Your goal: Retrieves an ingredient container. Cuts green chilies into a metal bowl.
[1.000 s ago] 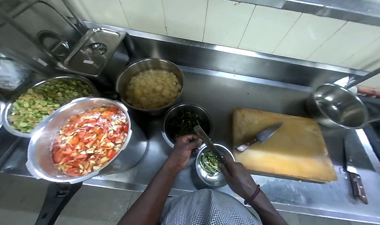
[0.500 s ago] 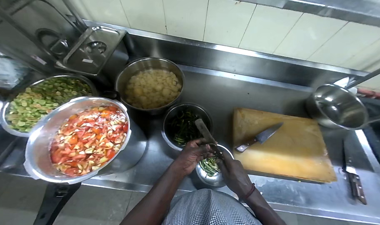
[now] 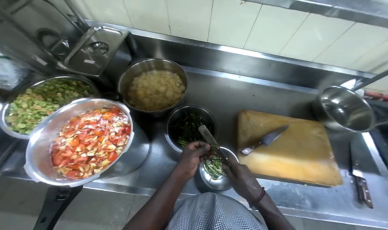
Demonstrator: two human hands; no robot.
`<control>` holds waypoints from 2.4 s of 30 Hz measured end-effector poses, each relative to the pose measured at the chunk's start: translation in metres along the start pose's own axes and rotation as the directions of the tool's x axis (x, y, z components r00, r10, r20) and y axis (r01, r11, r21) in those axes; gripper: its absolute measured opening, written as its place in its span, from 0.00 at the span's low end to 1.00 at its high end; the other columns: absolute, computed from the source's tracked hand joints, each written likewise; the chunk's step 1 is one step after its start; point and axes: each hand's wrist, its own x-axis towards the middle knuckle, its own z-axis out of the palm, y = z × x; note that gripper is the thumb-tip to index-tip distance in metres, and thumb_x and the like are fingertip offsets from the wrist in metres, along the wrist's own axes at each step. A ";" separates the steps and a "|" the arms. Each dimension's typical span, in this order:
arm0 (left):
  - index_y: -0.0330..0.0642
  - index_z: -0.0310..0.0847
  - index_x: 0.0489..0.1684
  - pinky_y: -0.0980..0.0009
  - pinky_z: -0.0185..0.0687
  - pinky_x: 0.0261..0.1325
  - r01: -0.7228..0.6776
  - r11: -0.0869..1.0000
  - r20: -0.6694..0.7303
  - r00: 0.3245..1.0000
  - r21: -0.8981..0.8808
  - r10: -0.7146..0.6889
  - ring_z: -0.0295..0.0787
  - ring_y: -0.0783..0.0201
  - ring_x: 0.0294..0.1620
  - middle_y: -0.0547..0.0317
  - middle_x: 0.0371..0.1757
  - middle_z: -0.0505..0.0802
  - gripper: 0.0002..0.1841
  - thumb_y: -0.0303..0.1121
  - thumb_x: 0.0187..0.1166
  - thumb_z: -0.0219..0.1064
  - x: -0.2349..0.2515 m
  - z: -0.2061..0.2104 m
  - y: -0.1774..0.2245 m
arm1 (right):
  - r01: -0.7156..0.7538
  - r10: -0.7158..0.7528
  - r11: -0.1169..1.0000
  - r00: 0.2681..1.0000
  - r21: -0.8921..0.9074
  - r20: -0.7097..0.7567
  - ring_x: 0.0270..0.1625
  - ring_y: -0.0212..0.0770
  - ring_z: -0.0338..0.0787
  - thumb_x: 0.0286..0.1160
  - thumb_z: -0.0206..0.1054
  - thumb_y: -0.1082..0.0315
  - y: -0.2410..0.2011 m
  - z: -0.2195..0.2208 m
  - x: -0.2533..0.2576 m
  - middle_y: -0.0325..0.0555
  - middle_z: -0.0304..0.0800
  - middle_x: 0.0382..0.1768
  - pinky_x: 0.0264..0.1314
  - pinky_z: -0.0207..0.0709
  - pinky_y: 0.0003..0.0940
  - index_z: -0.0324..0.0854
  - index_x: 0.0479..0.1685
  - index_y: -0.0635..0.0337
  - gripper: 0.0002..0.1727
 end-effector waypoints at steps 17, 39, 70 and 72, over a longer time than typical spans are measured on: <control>0.43 0.81 0.69 0.62 0.87 0.62 0.050 0.981 0.359 0.933 -0.186 0.020 0.90 0.57 0.60 0.48 0.70 0.88 0.26 0.54 0.86 0.61 0.010 -0.018 -0.011 | -0.204 -0.031 0.656 0.955 0.727 0.296 0.12 0.31 0.68 0.91 0.52 0.57 0.010 -0.005 0.008 0.37 0.68 0.18 0.14 0.69 0.25 0.74 0.58 0.55 0.13; 0.35 0.87 0.46 0.76 0.86 0.34 -0.207 0.935 0.090 0.978 0.288 0.189 0.89 0.68 0.30 0.53 0.43 0.95 0.05 0.22 0.82 0.66 0.010 0.004 -0.005 | -0.265 -0.273 0.222 0.907 0.938 0.321 0.12 0.27 0.77 0.82 0.64 0.43 0.026 -0.025 -0.008 0.34 0.78 0.20 0.15 0.79 0.23 0.79 0.37 0.50 0.20; 0.33 0.83 0.64 0.37 0.82 0.60 0.234 -0.159 -0.191 0.951 0.959 0.242 0.88 0.34 0.61 0.33 0.59 0.90 0.18 0.34 0.82 0.63 0.075 -0.031 0.028 | -0.075 0.197 0.688 0.977 0.722 -0.086 0.15 0.38 0.75 0.83 0.66 0.55 0.029 -0.006 0.003 0.44 0.74 0.20 0.21 0.79 0.34 0.76 0.55 0.59 0.17; 0.34 0.78 0.73 0.37 0.81 0.62 0.225 -0.185 -0.178 0.954 0.956 0.242 0.87 0.33 0.64 0.33 0.65 0.88 0.21 0.31 0.84 0.60 0.079 -0.037 0.024 | -0.077 0.194 0.691 0.978 0.719 -0.082 0.15 0.39 0.75 0.83 0.66 0.55 0.029 -0.005 0.004 0.44 0.74 0.20 0.20 0.79 0.34 0.76 0.54 0.59 0.17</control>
